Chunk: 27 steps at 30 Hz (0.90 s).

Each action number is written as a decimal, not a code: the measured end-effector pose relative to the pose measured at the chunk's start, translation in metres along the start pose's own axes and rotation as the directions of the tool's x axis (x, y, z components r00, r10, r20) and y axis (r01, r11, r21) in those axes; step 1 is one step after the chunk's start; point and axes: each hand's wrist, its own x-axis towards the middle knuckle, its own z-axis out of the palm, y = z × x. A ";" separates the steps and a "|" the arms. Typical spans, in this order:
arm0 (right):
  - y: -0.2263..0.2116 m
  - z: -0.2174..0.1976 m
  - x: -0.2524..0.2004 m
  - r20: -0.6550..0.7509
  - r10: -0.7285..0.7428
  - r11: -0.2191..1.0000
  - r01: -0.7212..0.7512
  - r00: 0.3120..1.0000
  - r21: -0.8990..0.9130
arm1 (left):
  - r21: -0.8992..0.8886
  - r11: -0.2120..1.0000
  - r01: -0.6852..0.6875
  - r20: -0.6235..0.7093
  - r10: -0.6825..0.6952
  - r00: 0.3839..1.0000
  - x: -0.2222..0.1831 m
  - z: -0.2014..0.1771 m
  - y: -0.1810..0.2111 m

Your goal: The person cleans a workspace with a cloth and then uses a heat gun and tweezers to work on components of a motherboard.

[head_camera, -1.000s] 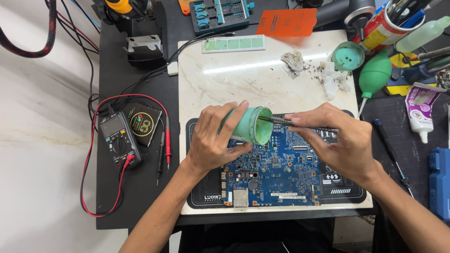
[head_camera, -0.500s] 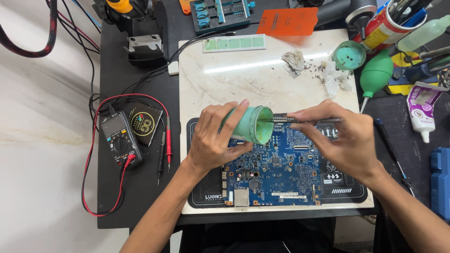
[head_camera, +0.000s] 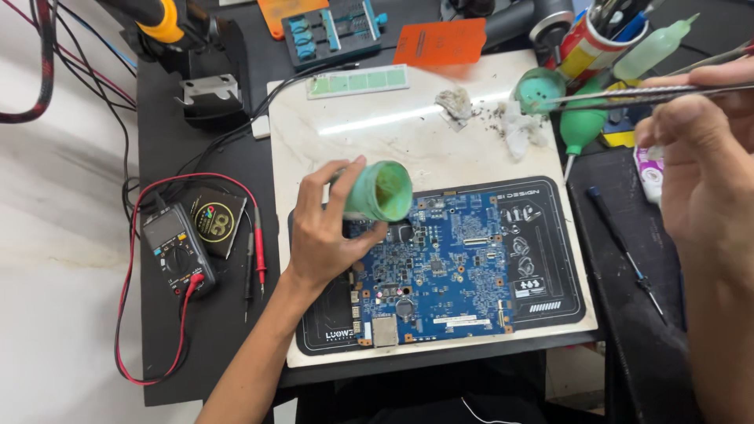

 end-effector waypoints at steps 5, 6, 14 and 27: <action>0.030 0.003 -0.018 -0.069 0.079 0.988 -0.069 0.995 0.135 | -0.170 0.967 0.191 0.020 -0.191 0.981 0.011 0.005 0.007; 0.040 0.010 -0.021 -0.062 0.138 0.972 -0.123 0.988 0.199 | -0.184 0.962 0.204 0.035 -0.201 0.979 0.015 0.006 0.008; 0.106 0.031 -0.036 -0.077 0.369 0.869 -0.314 0.926 0.382 | -0.239 0.925 0.295 0.093 -0.281 0.955 0.035 0.024 -0.003; 0.121 0.029 -0.049 0.018 0.324 0.907 -0.316 0.946 0.280 | -0.362 0.845 0.393 0.158 -0.360 0.919 0.036 0.046 -0.015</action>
